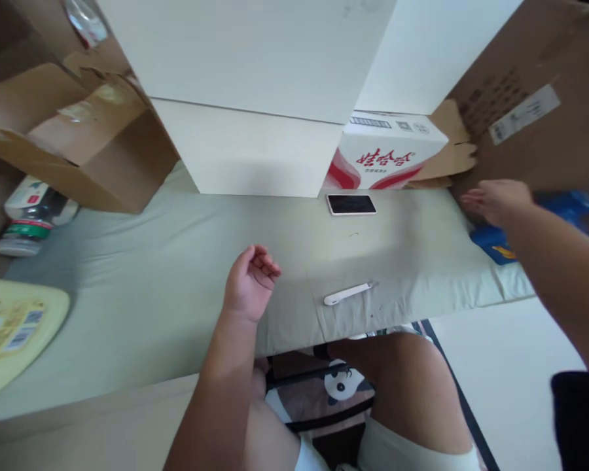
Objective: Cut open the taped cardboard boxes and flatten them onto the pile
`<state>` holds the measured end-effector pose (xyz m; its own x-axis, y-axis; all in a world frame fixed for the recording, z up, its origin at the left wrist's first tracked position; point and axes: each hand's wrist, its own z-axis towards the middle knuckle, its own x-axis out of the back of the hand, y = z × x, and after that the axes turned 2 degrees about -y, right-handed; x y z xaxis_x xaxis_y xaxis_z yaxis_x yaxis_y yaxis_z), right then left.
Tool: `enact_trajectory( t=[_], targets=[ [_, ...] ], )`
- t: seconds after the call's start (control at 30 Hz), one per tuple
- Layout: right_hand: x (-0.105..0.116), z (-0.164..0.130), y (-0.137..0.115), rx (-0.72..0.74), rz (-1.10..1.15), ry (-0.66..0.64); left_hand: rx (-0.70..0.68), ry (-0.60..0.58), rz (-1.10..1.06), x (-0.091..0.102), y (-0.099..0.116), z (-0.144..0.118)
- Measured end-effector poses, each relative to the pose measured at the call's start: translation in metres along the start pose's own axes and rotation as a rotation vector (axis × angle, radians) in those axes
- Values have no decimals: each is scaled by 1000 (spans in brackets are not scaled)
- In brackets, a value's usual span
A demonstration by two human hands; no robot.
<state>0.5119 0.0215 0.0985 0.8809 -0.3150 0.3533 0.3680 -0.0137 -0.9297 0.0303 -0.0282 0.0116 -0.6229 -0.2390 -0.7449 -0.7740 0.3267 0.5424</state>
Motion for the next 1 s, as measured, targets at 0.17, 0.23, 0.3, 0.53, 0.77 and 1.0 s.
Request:
enact_trajectory(
  t=[0.17, 0.23, 0.3, 0.53, 0.77, 1.0],
  targets=[
    [-191, -15, 0, -118, -183, -314, -265, 50, 74, 11, 9, 7],
    [-282, -32, -30, -28, -189, -510, -352, 128, 96, 16, 15, 9],
    [-367, -50, -77, 256, -314, -726, -396, 181, 106, 21, 21, 7],
    [-552, -65, -225, 750, -667, -763, -568, 327, 136, 46, 47, -15],
    [-579, -41, -247, 843, -1053, -742, -570, 364, 149, 53, 56, -19],
    [-481, -54, -208, 941, -988, -651, -1024, 886, 187, 92, 76, -14]
  ],
)
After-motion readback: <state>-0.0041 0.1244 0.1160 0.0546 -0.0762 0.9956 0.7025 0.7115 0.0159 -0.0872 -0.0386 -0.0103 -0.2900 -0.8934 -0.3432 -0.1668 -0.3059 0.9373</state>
